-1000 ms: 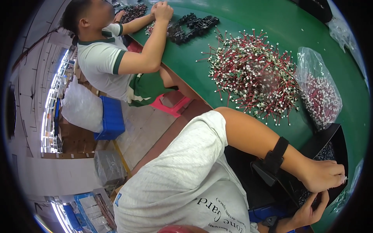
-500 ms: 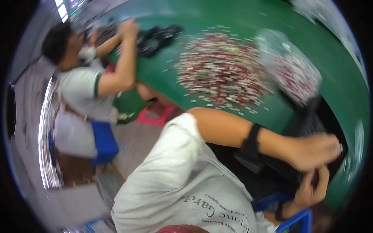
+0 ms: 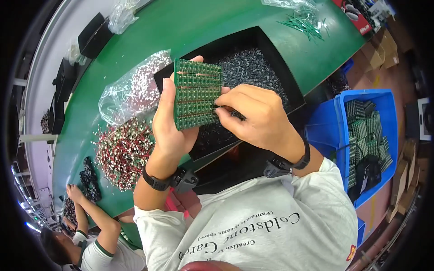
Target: The person picks up a circuit board and inserts small black components into the holes by hand. After filling the board, they place it into a blue bin and retrieve another circuit board to repeat the process.
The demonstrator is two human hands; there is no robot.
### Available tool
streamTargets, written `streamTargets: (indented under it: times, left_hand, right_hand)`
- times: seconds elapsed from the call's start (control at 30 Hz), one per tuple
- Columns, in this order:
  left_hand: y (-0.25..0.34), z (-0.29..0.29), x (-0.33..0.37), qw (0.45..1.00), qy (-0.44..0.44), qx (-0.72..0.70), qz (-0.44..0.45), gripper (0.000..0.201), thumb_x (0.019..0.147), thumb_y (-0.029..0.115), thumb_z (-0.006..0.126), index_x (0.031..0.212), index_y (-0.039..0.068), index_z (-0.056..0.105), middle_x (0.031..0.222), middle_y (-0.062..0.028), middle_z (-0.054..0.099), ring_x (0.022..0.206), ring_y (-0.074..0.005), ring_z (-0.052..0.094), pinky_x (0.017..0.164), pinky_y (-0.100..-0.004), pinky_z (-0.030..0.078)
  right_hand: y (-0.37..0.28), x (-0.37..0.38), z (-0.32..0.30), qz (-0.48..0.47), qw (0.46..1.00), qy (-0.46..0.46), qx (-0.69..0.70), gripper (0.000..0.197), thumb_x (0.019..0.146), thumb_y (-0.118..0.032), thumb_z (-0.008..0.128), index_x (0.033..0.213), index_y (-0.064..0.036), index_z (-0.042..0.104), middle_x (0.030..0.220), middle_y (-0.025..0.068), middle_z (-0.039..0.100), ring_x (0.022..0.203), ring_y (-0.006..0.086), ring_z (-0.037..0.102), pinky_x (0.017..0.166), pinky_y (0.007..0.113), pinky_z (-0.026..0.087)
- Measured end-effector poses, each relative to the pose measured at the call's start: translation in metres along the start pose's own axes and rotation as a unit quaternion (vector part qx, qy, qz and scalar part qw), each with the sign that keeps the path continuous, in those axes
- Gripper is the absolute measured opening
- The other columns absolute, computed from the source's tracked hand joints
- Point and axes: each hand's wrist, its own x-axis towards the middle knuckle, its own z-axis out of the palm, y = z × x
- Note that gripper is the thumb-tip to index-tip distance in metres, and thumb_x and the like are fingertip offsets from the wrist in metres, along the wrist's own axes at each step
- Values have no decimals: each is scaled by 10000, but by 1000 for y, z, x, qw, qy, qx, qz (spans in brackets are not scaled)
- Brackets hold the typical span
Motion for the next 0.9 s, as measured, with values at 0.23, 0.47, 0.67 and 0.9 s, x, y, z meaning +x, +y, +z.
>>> streamTargets:
  times: [0.23,0.47,0.67,0.9]
  left_hand:
    - [0,-2,-2,1000,7,-1,2,611,1096,441,265,1481,-26,348,1238,-164,600,1089,-258,654,948,-382,536]
    - [0,-1,-1,999,27,6,16,608,1096,432,260,1481,-29,355,1225,-156,613,1090,-234,649,961,-369,521]
    - [0,0,-1,999,26,29,14,591,1094,421,298,1471,-24,390,1227,-128,615,1077,-198,639,953,-333,504]
    - [3,-2,2,999,9,-39,-15,630,1086,465,260,1493,-8,345,1265,-161,590,1120,-252,637,993,-390,510]
  right_hand:
    - [0,1,0,29,999,-5,40,202,669,56,741,856,-1,687,757,104,681,622,212,681,636,297,570]
    - [6,1,2,-12,999,4,36,253,669,27,783,909,-19,718,837,111,700,780,241,726,687,313,591]
    - [2,3,-1,-12,999,-3,35,236,655,39,776,875,-22,716,829,100,692,727,231,713,635,304,578]
    - [5,2,-2,7,999,22,49,212,660,53,744,854,-21,700,809,100,677,637,175,661,578,279,547]
